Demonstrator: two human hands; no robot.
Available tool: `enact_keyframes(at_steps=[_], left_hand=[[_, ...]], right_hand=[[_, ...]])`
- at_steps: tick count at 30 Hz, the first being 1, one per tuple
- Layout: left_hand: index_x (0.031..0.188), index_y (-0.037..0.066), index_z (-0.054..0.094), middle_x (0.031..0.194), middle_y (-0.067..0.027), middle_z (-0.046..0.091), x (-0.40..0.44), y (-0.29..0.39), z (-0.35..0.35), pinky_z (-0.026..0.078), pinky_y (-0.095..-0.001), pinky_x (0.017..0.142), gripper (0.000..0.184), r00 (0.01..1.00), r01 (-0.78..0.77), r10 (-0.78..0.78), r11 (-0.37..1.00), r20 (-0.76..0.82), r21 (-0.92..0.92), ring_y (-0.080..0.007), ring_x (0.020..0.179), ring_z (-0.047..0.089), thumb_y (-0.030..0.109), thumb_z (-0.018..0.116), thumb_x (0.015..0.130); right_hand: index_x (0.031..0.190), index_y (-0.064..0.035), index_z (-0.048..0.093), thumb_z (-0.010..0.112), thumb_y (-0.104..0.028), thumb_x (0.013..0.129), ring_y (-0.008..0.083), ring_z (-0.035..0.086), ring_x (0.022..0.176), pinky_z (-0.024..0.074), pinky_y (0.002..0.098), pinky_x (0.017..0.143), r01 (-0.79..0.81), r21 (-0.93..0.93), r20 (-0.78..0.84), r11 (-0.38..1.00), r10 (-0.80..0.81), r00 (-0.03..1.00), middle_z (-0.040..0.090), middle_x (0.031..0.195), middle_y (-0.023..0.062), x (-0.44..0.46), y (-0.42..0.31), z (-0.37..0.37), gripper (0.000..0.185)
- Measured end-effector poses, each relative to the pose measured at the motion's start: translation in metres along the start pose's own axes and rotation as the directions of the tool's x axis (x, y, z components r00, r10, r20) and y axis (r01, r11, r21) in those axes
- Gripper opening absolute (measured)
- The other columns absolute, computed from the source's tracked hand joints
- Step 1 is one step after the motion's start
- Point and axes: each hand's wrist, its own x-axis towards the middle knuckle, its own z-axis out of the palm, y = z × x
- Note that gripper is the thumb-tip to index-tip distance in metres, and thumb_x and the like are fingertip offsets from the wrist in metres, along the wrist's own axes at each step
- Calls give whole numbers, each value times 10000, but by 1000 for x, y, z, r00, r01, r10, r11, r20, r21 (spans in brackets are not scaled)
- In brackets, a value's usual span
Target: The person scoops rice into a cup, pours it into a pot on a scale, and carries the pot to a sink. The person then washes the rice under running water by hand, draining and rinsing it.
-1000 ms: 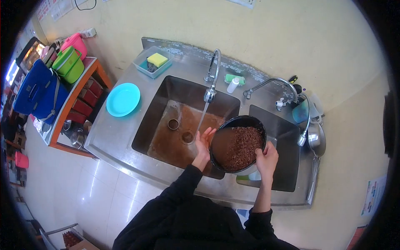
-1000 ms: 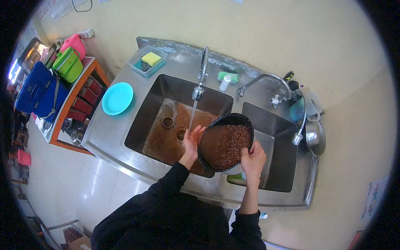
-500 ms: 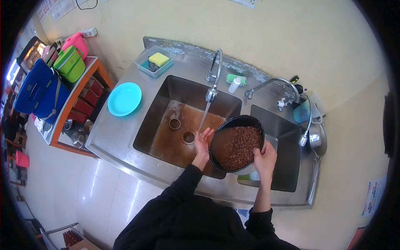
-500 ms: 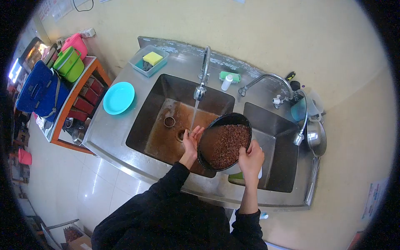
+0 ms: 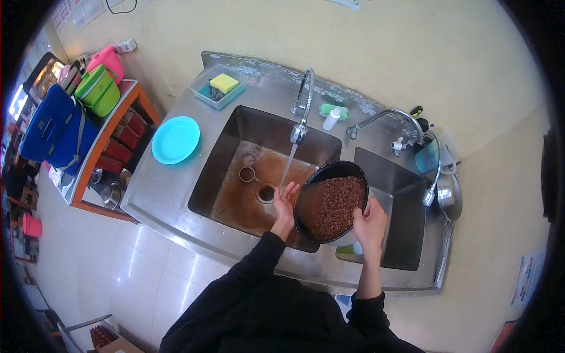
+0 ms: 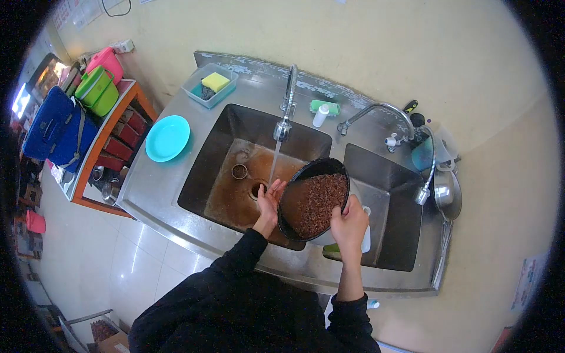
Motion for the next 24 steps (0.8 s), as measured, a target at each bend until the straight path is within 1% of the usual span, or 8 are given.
enact_keyframes(at_steps=[5,8,12,15,17,20,21,24], left_hand=[[1215,54,484,1249,-127,499,3,-2,-4,237,-381,1047,657,1000,-6,6,1000,-24,22,-239,1225,364,577,271,879],[1216,57,485,1248,-129,500,6,-4,-9,235,-377,1047,651,999,-14,15,999,-30,33,-238,1223,369,573,271,881],[1214,59,485,1243,-134,504,4,-4,-10,241,-376,1043,640,998,-13,14,1000,-56,23,-244,1215,380,563,267,887],[1198,53,494,1235,-146,508,3,-3,-10,251,-379,1038,632,995,-22,30,997,-100,74,-254,1198,403,555,263,892],[1196,51,494,1229,-152,509,4,-5,-12,260,-380,1034,631,993,-17,20,999,-115,28,-259,1186,415,553,262,893],[1193,47,492,1224,-158,510,8,-6,-15,273,-383,1029,628,990,5,-9,1000,-139,-29,-265,1176,426,549,261,895],[1192,46,491,1223,-159,511,9,-7,-16,277,-383,1028,627,989,14,-21,999,-146,-46,-267,1174,428,548,261,895],[1203,46,477,1236,-155,497,11,-7,-18,282,-384,1027,625,993,-12,13,1000,-114,12,-267,1171,431,546,264,895]], right_hand=[[651,-21,427,542,-86,684,283,491,476,384,380,483,22,7,5,1000,-22,1000,454,510,127,-2,-3,0,136],[652,-25,420,546,-81,683,281,492,470,383,380,479,56,-51,0,997,-56,998,454,507,126,-3,-12,-2,141],[639,-28,403,551,-73,681,286,478,465,374,385,480,83,-41,-6,996,-83,996,439,501,129,-4,-10,2,160],[630,-27,393,554,-70,679,296,470,468,369,394,484,120,-52,-20,991,-121,992,433,502,137,-5,-13,3,173],[652,-33,410,546,-71,692,300,496,457,393,390,478,164,-99,-22,981,-167,986,462,498,131,-6,-12,3,147],[660,-34,416,551,-71,697,315,507,467,400,396,480,118,-88,-7,989,-120,993,480,512,136,-8,-15,3,145],[658,-33,410,556,-70,698,299,496,457,394,389,475,113,-68,-21,991,-115,993,469,507,130,-9,-13,2,156],[652,-28,390,571,-63,699,241,450,436,374,367,462,79,4,-57,997,-79,995,428,495,114,-11,1,1,190]])
